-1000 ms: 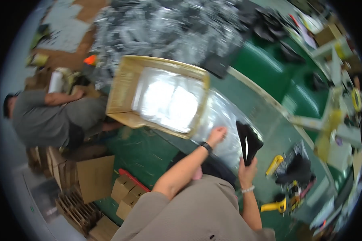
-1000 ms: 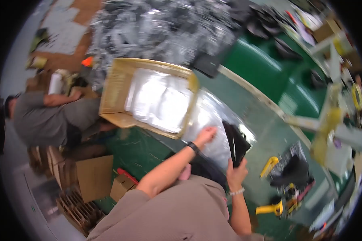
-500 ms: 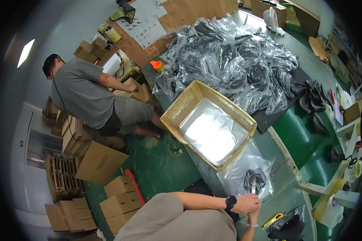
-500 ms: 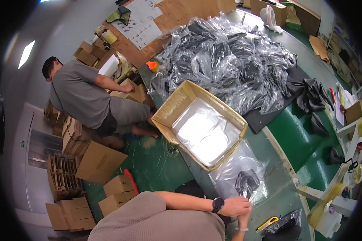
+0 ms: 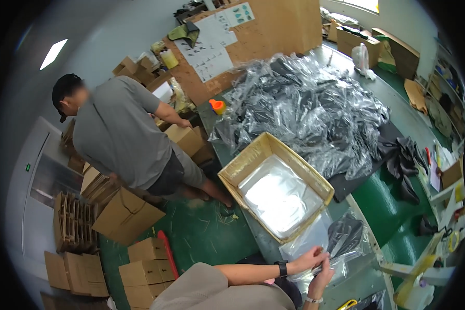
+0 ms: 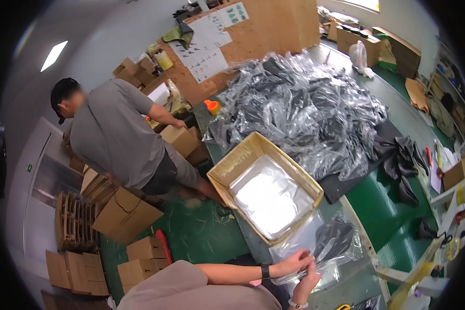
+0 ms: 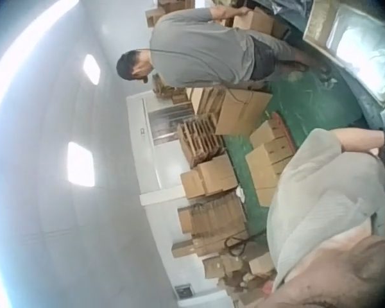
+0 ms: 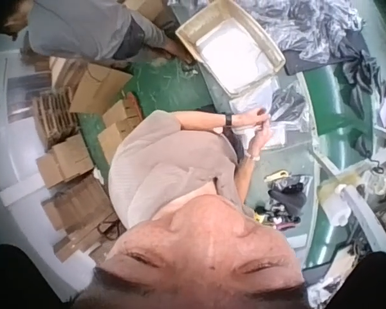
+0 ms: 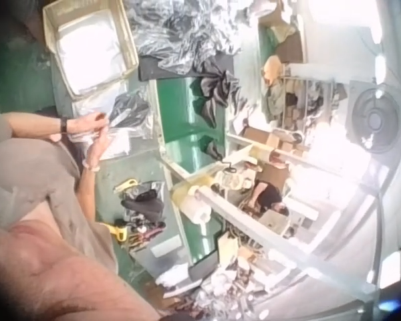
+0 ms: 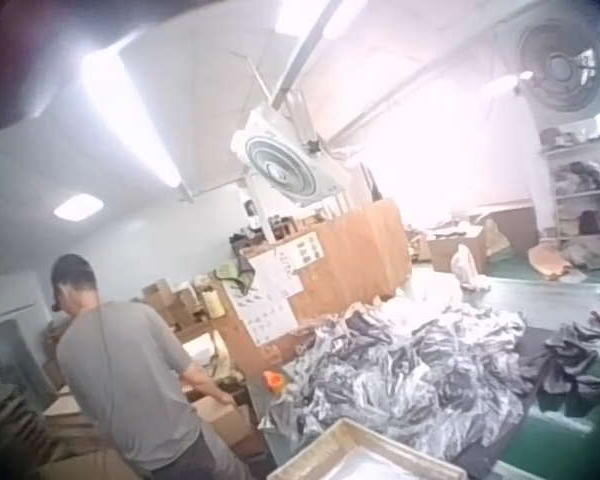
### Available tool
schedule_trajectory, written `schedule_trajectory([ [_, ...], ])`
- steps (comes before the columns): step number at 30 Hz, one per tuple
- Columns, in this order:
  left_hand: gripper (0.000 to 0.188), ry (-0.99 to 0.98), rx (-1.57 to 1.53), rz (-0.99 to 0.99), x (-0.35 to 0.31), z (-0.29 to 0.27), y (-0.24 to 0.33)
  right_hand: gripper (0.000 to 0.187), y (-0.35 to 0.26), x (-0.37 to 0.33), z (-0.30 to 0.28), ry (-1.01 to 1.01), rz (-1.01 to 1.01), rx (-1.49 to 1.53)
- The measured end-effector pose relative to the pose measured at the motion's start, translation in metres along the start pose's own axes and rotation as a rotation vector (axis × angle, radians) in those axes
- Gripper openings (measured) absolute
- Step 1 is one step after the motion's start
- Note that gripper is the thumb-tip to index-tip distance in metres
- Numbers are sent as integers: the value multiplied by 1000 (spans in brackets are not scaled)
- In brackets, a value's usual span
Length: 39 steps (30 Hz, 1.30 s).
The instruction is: Pack bicycle saddles into individual plastic bags and organize them on a workbench.
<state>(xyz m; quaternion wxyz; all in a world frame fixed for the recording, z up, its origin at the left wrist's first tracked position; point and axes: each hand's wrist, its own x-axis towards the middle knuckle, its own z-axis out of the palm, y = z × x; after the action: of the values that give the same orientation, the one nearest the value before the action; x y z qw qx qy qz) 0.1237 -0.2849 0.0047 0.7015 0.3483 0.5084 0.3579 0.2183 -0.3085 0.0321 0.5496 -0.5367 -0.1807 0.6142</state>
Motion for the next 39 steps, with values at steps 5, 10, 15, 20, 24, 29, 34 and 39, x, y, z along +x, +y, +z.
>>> schedule_trajectory([
  [5,46,208,-52,226,29,-25,65,29,-20,16,11,-203,-31,-198],
  [10,54,185,-424,330,150,-165,182,26,-41,48,16,-153,-55,-293],
  [15,42,393,702,495,213,-187,194,19,-29,67,-4,-33,-4,-281],
  [20,19,591,1248,880,200,-184,164,9,-29,124,-14,109,-172,-260],
  [24,20,662,1289,886,214,-178,160,13,-50,234,-57,273,-344,-700],
  [29,19,601,1280,942,225,-182,152,59,-91,412,-151,415,-634,-1389],
  [34,11,642,1313,985,225,-199,150,68,-163,538,-143,291,-654,-1683],
  [39,11,679,1088,1005,265,-169,139,68,-187,629,-281,435,-739,-1852],
])
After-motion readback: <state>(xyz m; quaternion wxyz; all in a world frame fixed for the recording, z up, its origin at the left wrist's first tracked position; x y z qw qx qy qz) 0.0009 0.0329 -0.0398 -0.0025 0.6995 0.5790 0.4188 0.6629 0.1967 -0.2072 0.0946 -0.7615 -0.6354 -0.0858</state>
